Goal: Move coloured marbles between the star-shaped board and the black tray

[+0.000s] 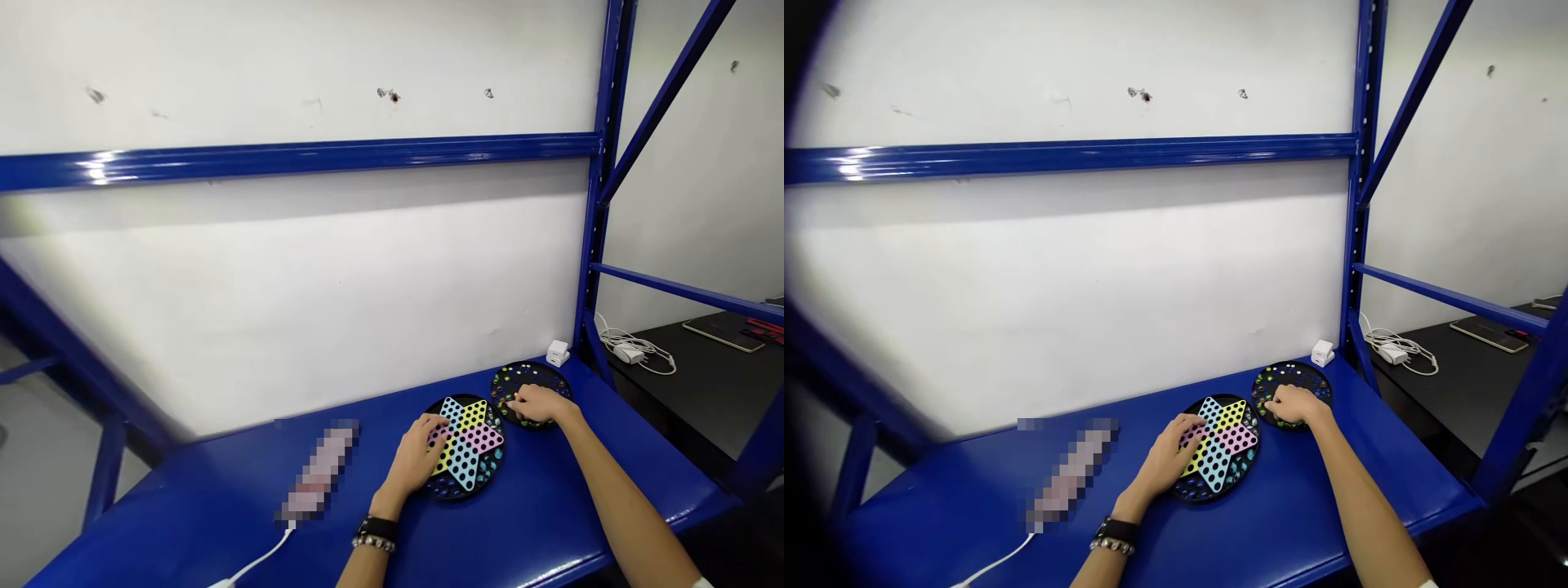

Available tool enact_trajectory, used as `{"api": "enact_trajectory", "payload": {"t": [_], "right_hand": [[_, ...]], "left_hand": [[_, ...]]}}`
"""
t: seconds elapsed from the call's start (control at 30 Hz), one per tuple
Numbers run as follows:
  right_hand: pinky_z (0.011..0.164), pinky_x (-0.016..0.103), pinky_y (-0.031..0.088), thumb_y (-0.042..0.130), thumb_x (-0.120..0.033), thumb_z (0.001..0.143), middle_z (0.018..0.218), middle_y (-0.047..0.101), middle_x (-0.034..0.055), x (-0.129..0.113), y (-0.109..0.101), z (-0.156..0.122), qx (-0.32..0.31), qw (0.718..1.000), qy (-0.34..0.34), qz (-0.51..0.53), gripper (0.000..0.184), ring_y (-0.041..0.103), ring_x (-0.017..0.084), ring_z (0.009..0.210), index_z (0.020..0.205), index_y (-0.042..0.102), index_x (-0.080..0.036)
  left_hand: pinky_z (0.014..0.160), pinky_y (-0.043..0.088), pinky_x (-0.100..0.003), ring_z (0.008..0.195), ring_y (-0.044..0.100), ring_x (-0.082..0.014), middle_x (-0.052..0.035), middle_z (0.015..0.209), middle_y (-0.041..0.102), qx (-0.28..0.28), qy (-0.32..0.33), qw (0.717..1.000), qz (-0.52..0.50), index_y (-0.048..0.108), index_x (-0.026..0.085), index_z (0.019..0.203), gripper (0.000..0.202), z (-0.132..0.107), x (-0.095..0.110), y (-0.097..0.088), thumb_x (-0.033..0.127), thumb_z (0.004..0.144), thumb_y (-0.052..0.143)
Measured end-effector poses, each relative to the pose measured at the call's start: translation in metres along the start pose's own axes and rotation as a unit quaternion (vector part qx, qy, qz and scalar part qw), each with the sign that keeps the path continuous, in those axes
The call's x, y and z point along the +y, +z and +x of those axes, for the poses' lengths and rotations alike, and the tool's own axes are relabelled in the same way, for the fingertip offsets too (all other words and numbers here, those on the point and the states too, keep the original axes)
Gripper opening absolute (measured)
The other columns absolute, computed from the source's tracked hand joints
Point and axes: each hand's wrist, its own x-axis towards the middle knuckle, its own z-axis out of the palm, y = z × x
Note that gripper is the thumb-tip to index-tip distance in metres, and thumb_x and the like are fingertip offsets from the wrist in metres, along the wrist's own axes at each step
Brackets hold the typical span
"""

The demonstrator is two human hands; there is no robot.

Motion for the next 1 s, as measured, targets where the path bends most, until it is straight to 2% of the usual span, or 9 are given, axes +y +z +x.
{"api": "enact_trajectory", "payload": {"t": [0.2,0.37,0.57,0.7,0.83,1.0], "right_hand": [[0.061,0.028,0.037,0.05,-0.042,0.088,0.074,0.069,0.0074,-0.002,0.004,0.0,-0.011,0.996,0.026,-0.08,0.034,0.063,0.021,0.069,0.069,0.068,-0.021],[0.062,0.028,0.039,0.059,-0.037,0.081,0.082,0.069,0.0052,-0.002,0.004,-0.002,-0.033,0.993,0.027,-0.108,0.017,0.064,0.022,0.075,0.079,0.067,-0.022],[0.055,0.022,0.039,0.068,-0.028,0.072,0.077,0.069,0.0025,0.005,0.004,0.001,-0.076,0.997,0.029,-0.013,0.011,0.062,0.015,0.066,0.077,0.068,-0.019],[0.052,0.02,0.041,0.068,-0.021,0.07,0.071,0.067,0.002,0.014,0.007,0.007,-0.099,0.994,0.004,0.056,0.006,0.059,0.012,0.06,0.073,0.066,-0.016],[0.05,0.02,0.044,0.068,-0.02,0.07,0.064,0.063,0.0001,0.018,0.008,0.009,-0.124,0.986,0.008,0.109,0.007,0.058,0.012,0.054,0.074,0.065,-0.016],[0.051,0.021,0.044,0.068,-0.019,0.069,0.063,0.063,-0.0007,0.021,0.009,0.011,-0.108,0.983,-0.01,0.148,0.007,0.057,0.012,0.053,0.074,0.065,-0.016]], "left_hand": [[0.098,0.048,-0.04,0.112,0.058,-0.0237,-0.0057,0.12,0.063,-0.004,0.0,1.0,0.004,0.064,0.026,0.111,0.029,0.0,0.001,-0.001,0.035,0.092,0.044],[0.097,0.048,-0.041,0.111,0.058,-0.0244,-0.006,0.12,0.063,-0.004,0.0,1.0,0.002,0.063,0.025,0.112,0.029,0.0,0.002,-0.001,0.035,0.093,0.044],[0.097,0.048,-0.04,0.112,0.058,-0.0237,-0.0053,0.121,0.062,-0.002,-0.001,1.0,0.007,0.063,0.026,0.113,0.029,0.0,-0.001,0.001,0.035,0.092,0.044],[0.096,0.048,-0.041,0.111,0.059,-0.0239,-0.0055,0.12,0.063,0.004,0.008,1.0,0.004,0.064,0.026,0.112,0.029,0.001,-0.004,0.002,0.033,0.092,0.045],[0.097,0.048,-0.041,0.112,0.059,-0.0235,-0.0057,0.12,0.063,0.001,0.009,1.0,0.008,0.063,0.026,0.113,0.029,0.001,-0.003,0.002,0.032,0.092,0.044],[0.094,0.051,-0.039,0.109,0.061,-0.0228,-0.0049,0.117,0.065,0.021,0.02,0.999,0.021,0.065,0.026,0.111,0.027,0.0,-0.004,0.003,0.03,0.091,0.047]]}}
